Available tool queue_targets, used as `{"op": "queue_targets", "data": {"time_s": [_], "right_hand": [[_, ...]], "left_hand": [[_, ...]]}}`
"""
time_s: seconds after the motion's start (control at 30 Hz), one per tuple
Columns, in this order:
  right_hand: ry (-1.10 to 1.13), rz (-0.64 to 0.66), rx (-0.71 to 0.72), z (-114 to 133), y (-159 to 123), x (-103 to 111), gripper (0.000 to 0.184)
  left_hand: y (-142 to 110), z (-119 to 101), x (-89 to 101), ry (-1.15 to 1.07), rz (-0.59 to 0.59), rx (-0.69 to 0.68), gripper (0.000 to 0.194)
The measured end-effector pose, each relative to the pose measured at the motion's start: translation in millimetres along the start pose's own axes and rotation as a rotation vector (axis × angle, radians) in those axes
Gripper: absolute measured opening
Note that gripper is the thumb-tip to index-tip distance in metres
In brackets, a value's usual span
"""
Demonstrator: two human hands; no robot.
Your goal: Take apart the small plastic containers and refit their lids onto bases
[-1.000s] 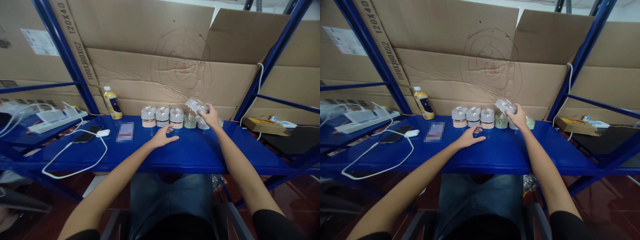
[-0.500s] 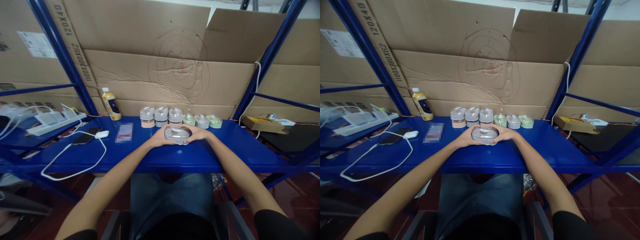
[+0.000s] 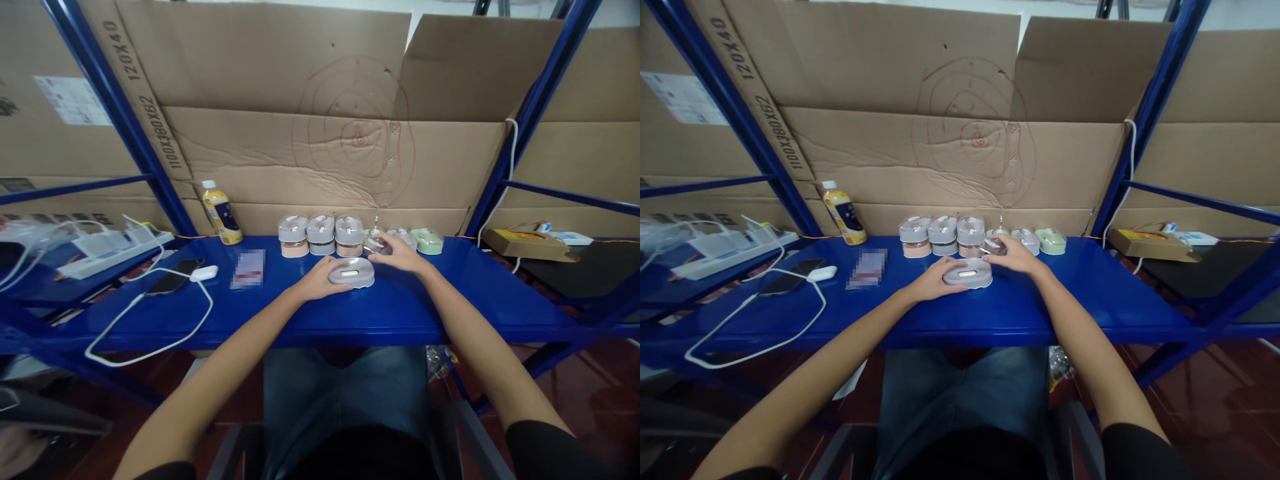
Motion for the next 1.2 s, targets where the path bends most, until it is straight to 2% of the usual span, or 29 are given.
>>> {"op": "queue_targets", "data": {"time_s": [0.07,0.2,0.4,0.47,0.57,0.63,0.7,0.8,0.93,1.03,1.2], "right_hand": [[0.026,-0.042,-0.052,-9.4,-0.1,8.3,0.067],[0.111,-0.099,-0.121,-16.4,0.9,11.4,0.063],[0.153,-0.223,-0.122,-11.5,1.6,18.0,0.050],[0.159,-0.274,-0.125,-10.3,1.2,21.4,0.049],[0.152,-0.284,-0.103,-7.7,1.1,21.5,0.054],[0.138,-0.230,-0.059,-4.7,1.5,17.5,0.061],[0.120,-0.133,0.004,-0.5,2.1,10.3,0.071],[0.074,0.034,0.090,6.9,2.6,-4.8,0.081],[0.020,0.143,0.190,19.1,4.0,-26.2,0.086],[-0.002,0.185,0.262,28.0,5.1,-40.3,0.088],[-0.032,0.211,0.253,28.5,6.1,-51.5,0.090]], "left_hand": [[-1.1,-2.3,-0.9,0.032,0.022,-0.020,0.051],[1.5,0.5,4.2,-0.001,-0.045,-0.015,0.041],[6.7,17.9,38.9,-0.077,-0.416,0.132,0.045],[5.5,17.6,44.2,-0.056,-0.445,0.141,0.046],[3.3,9.6,36.0,-0.002,-0.307,0.103,0.045],[1.5,3.2,24.1,0.023,-0.165,0.073,0.045],[-0.1,-1.0,13.6,0.033,-0.073,0.056,0.048],[-0.6,0.4,5.2,0.008,-0.056,0.086,0.072],[1.7,6.8,0.3,-0.066,-0.075,0.104,0.105],[3.4,8.8,-3.5,-0.112,-0.051,0.106,0.115],[3.6,7.9,-6.1,-0.124,-0.048,0.115,0.116]]}}
Point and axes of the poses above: each hand's wrist, its own y-axis towards the middle knuckle, its own x-axis out of the back of the hand, z = x × y, the point moved 4 cm from there along y, towards the middle knuckle, and after that the axes turned 5 degrees about x, right-handed, at the moved point
